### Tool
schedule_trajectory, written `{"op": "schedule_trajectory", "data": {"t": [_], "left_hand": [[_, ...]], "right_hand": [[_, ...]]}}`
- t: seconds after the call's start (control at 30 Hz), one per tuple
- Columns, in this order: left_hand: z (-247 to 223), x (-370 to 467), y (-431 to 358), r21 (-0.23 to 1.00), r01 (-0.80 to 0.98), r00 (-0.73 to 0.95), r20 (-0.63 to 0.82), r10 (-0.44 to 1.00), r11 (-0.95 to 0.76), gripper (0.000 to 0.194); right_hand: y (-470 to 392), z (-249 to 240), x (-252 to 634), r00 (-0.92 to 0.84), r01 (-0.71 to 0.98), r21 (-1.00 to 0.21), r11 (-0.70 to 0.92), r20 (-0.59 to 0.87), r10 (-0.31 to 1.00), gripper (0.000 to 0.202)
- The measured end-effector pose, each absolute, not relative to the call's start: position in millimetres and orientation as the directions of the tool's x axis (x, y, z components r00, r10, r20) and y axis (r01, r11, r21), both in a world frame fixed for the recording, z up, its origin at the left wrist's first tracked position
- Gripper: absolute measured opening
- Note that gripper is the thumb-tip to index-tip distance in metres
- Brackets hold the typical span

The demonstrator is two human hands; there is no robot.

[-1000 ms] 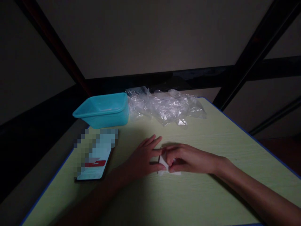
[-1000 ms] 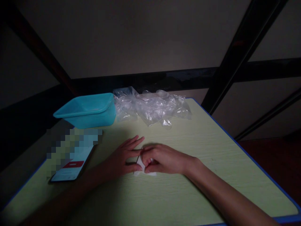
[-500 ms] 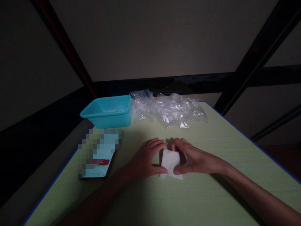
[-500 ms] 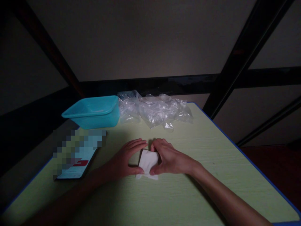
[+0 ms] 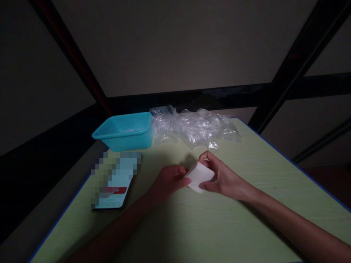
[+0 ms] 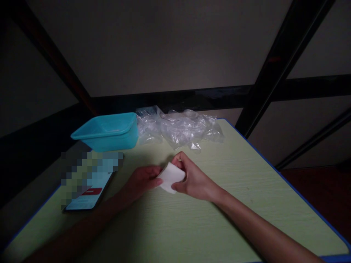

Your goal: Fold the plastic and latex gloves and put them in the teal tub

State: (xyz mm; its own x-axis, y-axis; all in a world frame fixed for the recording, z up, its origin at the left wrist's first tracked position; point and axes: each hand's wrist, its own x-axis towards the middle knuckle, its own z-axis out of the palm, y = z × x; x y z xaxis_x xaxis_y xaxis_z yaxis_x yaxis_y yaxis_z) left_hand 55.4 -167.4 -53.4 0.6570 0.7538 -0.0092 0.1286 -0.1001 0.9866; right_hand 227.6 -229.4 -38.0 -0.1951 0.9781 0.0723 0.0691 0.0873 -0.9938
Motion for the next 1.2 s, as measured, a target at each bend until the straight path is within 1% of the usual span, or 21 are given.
{"op": "schedule_trajectory", "data": {"t": [0.07, 0.1, 0.2, 0.33, 0.4, 0.5, 0.57, 0.7, 0.73, 0.8, 0.87, 0.93, 1.07, 1.13, 1.2], "left_hand": [[-53, 58, -170, 0.998, 0.064, 0.619, -0.037, 0.785, -0.003, 0.025], [-52, 60, -171, 0.999, 0.044, 0.607, -0.038, 0.794, 0.014, 0.026], [-53, 62, -173, 1.000, 0.013, 0.593, -0.008, 0.805, 0.001, 0.024], [-55, 62, -174, 0.999, 0.029, 0.562, 0.008, 0.827, -0.029, 0.018], [-56, 62, -174, 0.999, 0.032, 0.561, -0.001, 0.827, -0.021, 0.017], [-58, 64, -174, 1.000, 0.012, 0.577, -0.011, 0.817, 0.005, 0.018], [-59, 64, -174, 1.000, -0.006, 0.580, -0.009, 0.815, 0.014, 0.018], [-59, 62, -175, 0.998, -0.045, 0.591, -0.007, 0.806, 0.043, 0.023], [-59, 62, -175, 0.997, -0.058, 0.598, -0.008, 0.801, 0.052, 0.024], [-56, 61, -175, 0.994, -0.083, 0.607, -0.002, 0.795, 0.066, 0.026], [-52, 60, -175, 0.993, -0.098, 0.612, 0.008, 0.791, 0.066, 0.028], [-49, 60, -175, 0.992, -0.112, 0.611, 0.029, 0.791, 0.050, 0.030], [-48, 62, -175, 0.989, -0.151, 0.575, 0.095, 0.813, -0.009, 0.030], [-53, 63, -175, 0.988, -0.152, 0.552, 0.104, 0.828, -0.023, 0.030], [-58, 64, -175, 0.988, -0.149, 0.523, 0.112, 0.845, -0.038, 0.032]], "right_hand": [[-228, -38, 227, -0.197, 0.017, -0.995, 0.095, 0.090, 0.976, 0.036], [-227, -37, 226, -0.194, 0.012, -0.995, 0.100, 0.096, 0.976, 0.033], [-225, -38, 224, -0.145, 0.038, -0.994, 0.100, 0.093, 0.985, 0.026], [-223, -41, 221, -0.029, 0.080, -0.994, 0.074, 0.072, 0.997, 0.040], [-223, -43, 220, 0.008, 0.120, -0.989, 0.082, 0.084, 0.996, 0.043], [-224, -45, 219, 0.043, 0.227, -0.964, 0.135, 0.149, 0.988, 0.039], [-226, -46, 219, 0.060, 0.338, -0.924, 0.178, 0.210, 0.976, 0.035], [-229, -48, 222, 0.009, 0.599, -0.753, 0.272, 0.346, 0.938, 0.026], [-229, -48, 223, -0.006, 0.631, -0.719, 0.291, 0.371, 0.929, 0.025], [-230, -47, 224, -0.020, 0.653, -0.688, 0.317, 0.402, 0.915, 0.023], [-229, -45, 224, -0.004, 0.637, -0.702, 0.318, 0.410, 0.912, 0.023], [-228, -43, 222, 0.054, 0.576, -0.763, 0.293, 0.394, 0.918, 0.024], [-226, -44, 218, 0.166, 0.318, -0.921, 0.224, 0.287, 0.943, 0.029], [-224, -47, 215, 0.178, 0.229, -0.953, 0.200, 0.243, 0.953, 0.031], [-223, -51, 213, 0.194, 0.212, -0.959, 0.189, 0.231, 0.953, 0.032]]}}
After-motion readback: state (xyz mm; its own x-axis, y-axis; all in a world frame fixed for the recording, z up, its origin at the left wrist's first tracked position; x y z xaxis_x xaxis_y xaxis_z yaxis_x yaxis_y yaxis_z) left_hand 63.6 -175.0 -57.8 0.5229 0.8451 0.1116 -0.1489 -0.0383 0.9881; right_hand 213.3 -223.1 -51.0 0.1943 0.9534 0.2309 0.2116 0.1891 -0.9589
